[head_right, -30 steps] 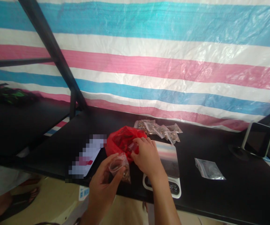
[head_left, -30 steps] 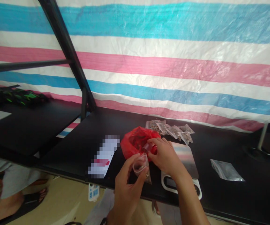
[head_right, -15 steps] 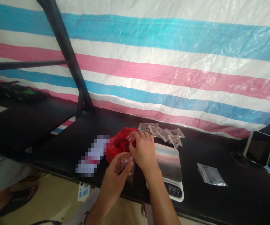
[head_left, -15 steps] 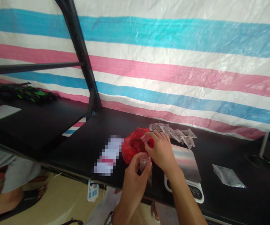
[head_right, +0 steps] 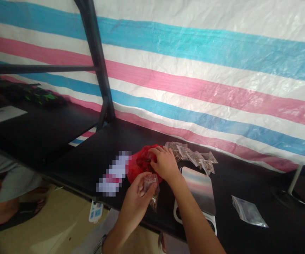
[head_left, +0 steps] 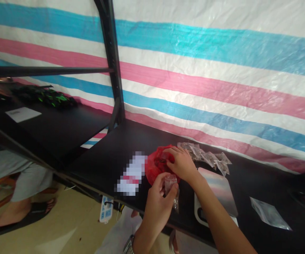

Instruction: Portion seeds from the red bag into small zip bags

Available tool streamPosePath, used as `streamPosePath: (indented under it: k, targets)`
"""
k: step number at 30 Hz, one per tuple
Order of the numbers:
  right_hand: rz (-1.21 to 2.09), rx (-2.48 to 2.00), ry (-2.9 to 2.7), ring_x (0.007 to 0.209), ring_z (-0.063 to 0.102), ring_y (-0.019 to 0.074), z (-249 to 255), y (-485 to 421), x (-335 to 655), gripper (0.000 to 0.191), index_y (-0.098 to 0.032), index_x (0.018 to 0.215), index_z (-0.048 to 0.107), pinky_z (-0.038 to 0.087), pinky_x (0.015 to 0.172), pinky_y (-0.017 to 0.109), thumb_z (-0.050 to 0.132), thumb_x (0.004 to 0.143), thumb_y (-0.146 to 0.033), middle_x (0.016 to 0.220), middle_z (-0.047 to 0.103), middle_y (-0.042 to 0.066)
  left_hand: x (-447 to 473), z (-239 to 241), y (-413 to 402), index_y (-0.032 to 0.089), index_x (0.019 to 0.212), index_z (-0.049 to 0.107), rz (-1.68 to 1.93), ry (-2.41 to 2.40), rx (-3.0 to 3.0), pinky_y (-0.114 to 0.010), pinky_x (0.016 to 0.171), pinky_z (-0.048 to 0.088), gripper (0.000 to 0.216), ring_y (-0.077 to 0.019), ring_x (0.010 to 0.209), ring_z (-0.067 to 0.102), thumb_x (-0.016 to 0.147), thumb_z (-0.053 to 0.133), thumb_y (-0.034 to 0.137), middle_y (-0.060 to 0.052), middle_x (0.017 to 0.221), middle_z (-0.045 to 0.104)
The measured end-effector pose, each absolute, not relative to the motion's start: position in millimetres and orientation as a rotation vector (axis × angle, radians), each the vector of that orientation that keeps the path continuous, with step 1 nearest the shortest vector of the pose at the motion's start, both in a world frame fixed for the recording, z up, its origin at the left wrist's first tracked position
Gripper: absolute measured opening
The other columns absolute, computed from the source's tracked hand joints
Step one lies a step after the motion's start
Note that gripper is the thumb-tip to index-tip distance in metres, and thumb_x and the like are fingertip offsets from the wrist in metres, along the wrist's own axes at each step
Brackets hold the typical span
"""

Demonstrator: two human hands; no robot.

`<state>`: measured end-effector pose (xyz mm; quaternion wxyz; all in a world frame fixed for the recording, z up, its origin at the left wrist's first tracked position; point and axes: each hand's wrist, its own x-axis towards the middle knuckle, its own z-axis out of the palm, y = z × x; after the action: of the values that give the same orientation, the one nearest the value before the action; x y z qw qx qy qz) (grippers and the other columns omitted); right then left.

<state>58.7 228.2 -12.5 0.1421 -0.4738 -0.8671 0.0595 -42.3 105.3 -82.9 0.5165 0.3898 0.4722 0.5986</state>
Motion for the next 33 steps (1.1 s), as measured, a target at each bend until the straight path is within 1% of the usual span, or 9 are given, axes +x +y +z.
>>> streamPosePath:
  k: [7, 11, 14, 17, 20, 24, 27, 30, 33]
  targets:
    - [0.459, -1.120, -2.493, 0.119, 0.069, 0.0294, -23.0, 230.8, 71.7, 0.042, -0.025, 0.121, 0.077, 0.046, 0.111, 0.051, 0.067, 0.083, -0.006, 0.128, 0.079, 0.007, -45.3, -80.6, 104.7, 0.021, 0.118, 0.068, 1.445, 1.095, 0.931, -0.034, 0.096, 0.058, 0.029, -0.0256, 0.112, 0.076, 0.092, 0.073, 0.033, -0.010, 0.118, 0.081]
    - [0.504, -0.985, -2.539, 0.116, 0.070, 0.0280, -19.1, 228.4, 77.0, 0.045, -0.026, 0.116, 0.078, 0.048, 0.108, 0.049, 0.066, 0.080, -0.001, 0.122, 0.081, 0.005, -49.6, -78.8, 102.3, 0.021, 0.117, 0.068, 1.416, 1.101, 0.967, -0.033, 0.094, 0.057, 0.027, -0.0249, 0.109, 0.076, 0.094, 0.071, 0.034, -0.009, 0.112, 0.080]
    - [0.451, -1.010, -2.525, 0.116, 0.070, 0.0288, -17.6, 226.3, 78.1, 0.045, -0.026, 0.116, 0.078, 0.048, 0.108, 0.050, 0.067, 0.080, -0.001, 0.122, 0.081, 0.006, -53.8, -77.5, 101.3, 0.021, 0.117, 0.068, 1.392, 1.081, 1.013, -0.034, 0.095, 0.056, 0.027, -0.0251, 0.110, 0.075, 0.094, 0.071, 0.035, -0.009, 0.112, 0.080]
    - [0.475, -1.036, -2.506, 0.117, 0.071, 0.0291, -18.7, 225.6, 78.0, 0.042, -0.024, 0.116, 0.079, 0.048, 0.110, 0.051, 0.069, 0.080, -0.003, 0.121, 0.081, 0.007, -56.0, -77.0, 101.6, 0.021, 0.116, 0.069, 1.378, 1.083, 1.033, -0.035, 0.096, 0.056, 0.027, -0.0261, 0.111, 0.075, 0.093, 0.071, 0.035, -0.009, 0.113, 0.080]
    - [0.631, -1.032, -2.457, 0.114, 0.074, 0.0269, -19.4, 224.7, 78.0, 0.037, -0.023, 0.113, 0.080, 0.051, 0.109, 0.047, 0.070, 0.081, -0.007, 0.119, 0.082, 0.006, -55.2, -77.3, 102.2, 0.021, 0.117, 0.068, 1.370, 1.101, 1.026, -0.036, 0.095, 0.057, 0.030, -0.0270, 0.109, 0.076, 0.092, 0.072, 0.036, -0.010, 0.113, 0.080]
    - [0.858, -1.110, -2.258, 0.103, 0.078, 0.0244, -14.3, 222.6, 81.3, 0.022, -0.021, 0.107, 0.079, 0.057, 0.101, 0.041, 0.067, 0.089, -0.018, 0.111, 0.083, 0.006, -52.9, -77.2, 102.6, 0.021, 0.119, 0.068, 1.376, 1.124, 0.998, -0.036, 0.096, 0.057, 0.033, -0.0278, 0.112, 0.076, 0.090, 0.074, 0.036, -0.010, 0.116, 0.081]
    - [0.942, -1.080, -2.159, 0.107, 0.077, 0.0243, -4.0, 217.2, 88.0, 0.017, -0.021, 0.106, 0.078, 0.056, 0.105, 0.041, 0.066, 0.094, -0.025, 0.112, 0.083, 0.006, -52.4, -76.7, 103.3, 0.022, 0.120, 0.068, 1.394, 1.119, 0.993, -0.036, 0.097, 0.057, 0.035, -0.0277, 0.112, 0.076, 0.089, 0.076, 0.036, -0.010, 0.118, 0.081]
    - [0.906, -1.030, -2.111, 0.111, 0.076, 0.0241, 10.1, 204.0, 96.5, 0.018, -0.023, 0.108, 0.078, 0.055, 0.106, 0.040, 0.067, 0.095, -0.028, 0.115, 0.082, 0.005, -52.1, -77.6, 104.7, 0.022, 0.120, 0.068, 1.423, 1.114, 1.005, -0.036, 0.099, 0.057, 0.035, -0.0273, 0.113, 0.077, 0.088, 0.077, 0.035, -0.010, 0.120, 0.080]
    - [0.754, -1.003, -2.088, 0.112, 0.075, 0.0236, 21.8, 183.9, 104.2, 0.019, -0.027, 0.112, 0.077, 0.054, 0.107, 0.040, 0.068, 0.096, -0.026, 0.117, 0.081, 0.004, -50.7, -80.4, 106.1, 0.023, 0.121, 0.067, 1.454, 1.114, 1.014, -0.037, 0.101, 0.057, 0.036, -0.0268, 0.115, 0.076, 0.088, 0.077, 0.035, -0.010, 0.123, 0.079]
